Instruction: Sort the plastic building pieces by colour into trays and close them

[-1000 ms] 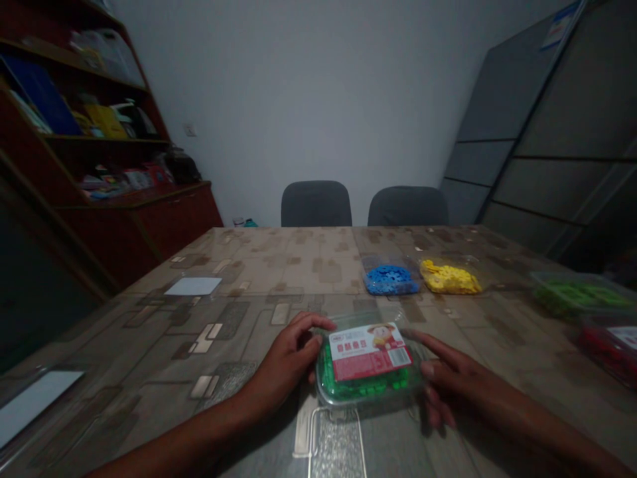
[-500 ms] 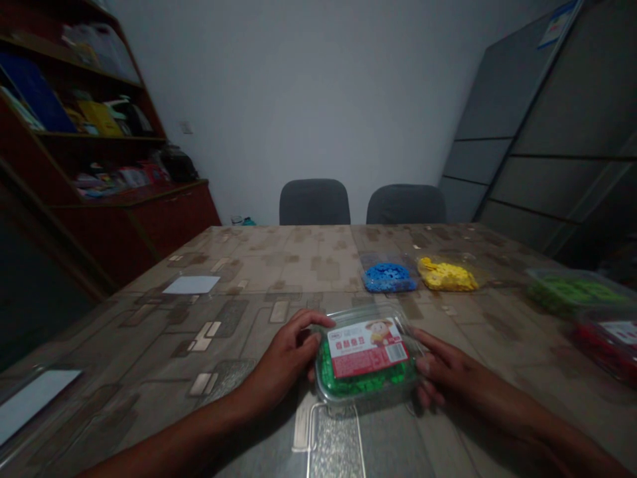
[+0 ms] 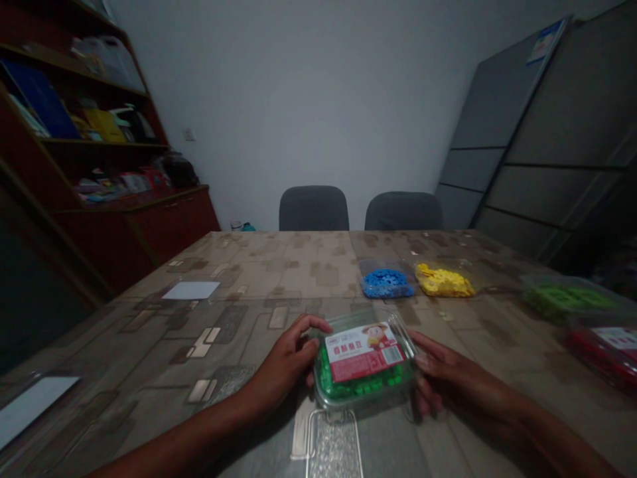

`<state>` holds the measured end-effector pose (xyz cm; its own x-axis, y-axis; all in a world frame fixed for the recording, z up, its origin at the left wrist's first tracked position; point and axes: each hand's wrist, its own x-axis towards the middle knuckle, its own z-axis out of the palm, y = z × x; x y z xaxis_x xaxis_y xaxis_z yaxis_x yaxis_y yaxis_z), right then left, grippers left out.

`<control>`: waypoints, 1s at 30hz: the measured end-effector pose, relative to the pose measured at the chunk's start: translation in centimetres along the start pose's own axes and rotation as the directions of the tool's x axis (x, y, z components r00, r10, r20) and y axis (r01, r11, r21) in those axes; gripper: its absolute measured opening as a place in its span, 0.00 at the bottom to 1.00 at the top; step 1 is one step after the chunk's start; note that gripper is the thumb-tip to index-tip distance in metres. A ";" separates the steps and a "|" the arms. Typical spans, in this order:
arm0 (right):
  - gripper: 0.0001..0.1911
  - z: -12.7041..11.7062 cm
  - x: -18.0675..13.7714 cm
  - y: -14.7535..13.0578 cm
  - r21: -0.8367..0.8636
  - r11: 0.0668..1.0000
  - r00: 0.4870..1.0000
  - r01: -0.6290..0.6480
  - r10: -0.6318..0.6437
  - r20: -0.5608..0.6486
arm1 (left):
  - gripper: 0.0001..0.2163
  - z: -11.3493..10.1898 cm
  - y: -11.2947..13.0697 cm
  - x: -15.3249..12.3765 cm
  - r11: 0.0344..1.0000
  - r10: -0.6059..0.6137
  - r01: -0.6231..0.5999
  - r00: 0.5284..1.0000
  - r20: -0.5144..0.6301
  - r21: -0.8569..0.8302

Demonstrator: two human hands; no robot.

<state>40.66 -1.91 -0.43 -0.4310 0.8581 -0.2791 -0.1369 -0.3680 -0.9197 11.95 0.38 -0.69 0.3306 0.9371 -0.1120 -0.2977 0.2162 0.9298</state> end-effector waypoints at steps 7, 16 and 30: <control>0.29 -1.2 1.7 -0.7 -0.147 0.989 0.985 0.019 -0.043 -0.165 | 0.11 -0.8 -0.7 0.5 1.000 -0.016 0.016 0.998 0.055 0.006; 0.21 1.6 4.0 -2.4 -0.161 0.982 0.932 0.099 -0.148 -0.331 | 0.13 -0.3 -0.9 0.5 0.996 -0.039 0.033 0.995 0.087 0.078; 0.14 2.4 4.9 -2.3 -0.019 0.999 0.893 0.042 -0.046 -0.448 | 0.16 0.5 -1.2 0.0 0.999 -0.045 0.043 0.995 0.086 0.026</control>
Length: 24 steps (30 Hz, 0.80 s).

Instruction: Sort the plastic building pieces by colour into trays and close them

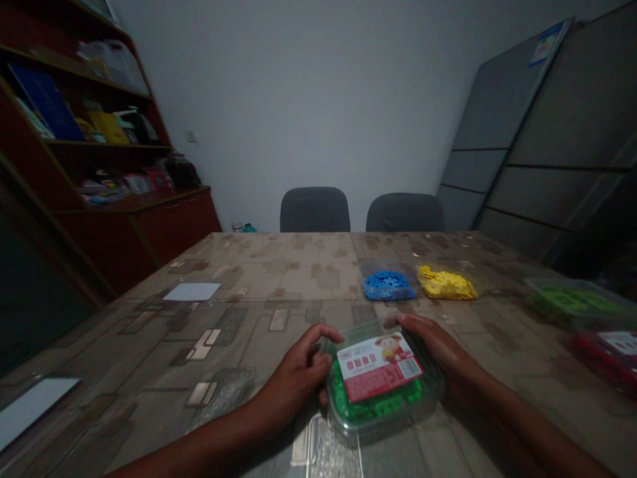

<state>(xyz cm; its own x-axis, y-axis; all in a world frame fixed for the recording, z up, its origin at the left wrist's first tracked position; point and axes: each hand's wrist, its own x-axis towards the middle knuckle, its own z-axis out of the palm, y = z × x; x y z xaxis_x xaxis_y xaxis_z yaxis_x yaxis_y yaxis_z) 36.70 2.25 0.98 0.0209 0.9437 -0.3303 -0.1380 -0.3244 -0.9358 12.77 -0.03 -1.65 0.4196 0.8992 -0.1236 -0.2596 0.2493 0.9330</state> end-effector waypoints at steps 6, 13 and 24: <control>0.23 -0.5 0.4 -0.1 -0.239 0.950 0.979 0.201 -0.187 0.081 | 0.18 0.2 0.2 0.0 1.000 -0.010 0.010 1.000 0.015 -0.016; 0.27 -0.6 0.3 -0.4 -0.303 0.925 0.973 0.228 -0.205 0.104 | 0.16 0.7 0.4 -0.3 1.000 0.002 -0.001 1.000 0.015 -0.022; 0.23 -0.8 1.0 -0.2 -0.206 0.965 0.985 0.163 -0.148 0.088 | 0.16 1.1 0.5 -0.5 0.997 -0.005 0.004 1.000 -0.016 -0.073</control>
<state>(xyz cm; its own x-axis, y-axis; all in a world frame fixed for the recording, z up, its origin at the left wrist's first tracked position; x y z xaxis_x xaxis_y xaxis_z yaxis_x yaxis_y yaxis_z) 37.57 3.24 0.70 -0.0459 0.9833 -0.1759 0.0738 -0.1722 -0.9823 13.38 -0.73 -0.72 0.4069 0.9036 -0.1341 -0.3203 0.2786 0.9054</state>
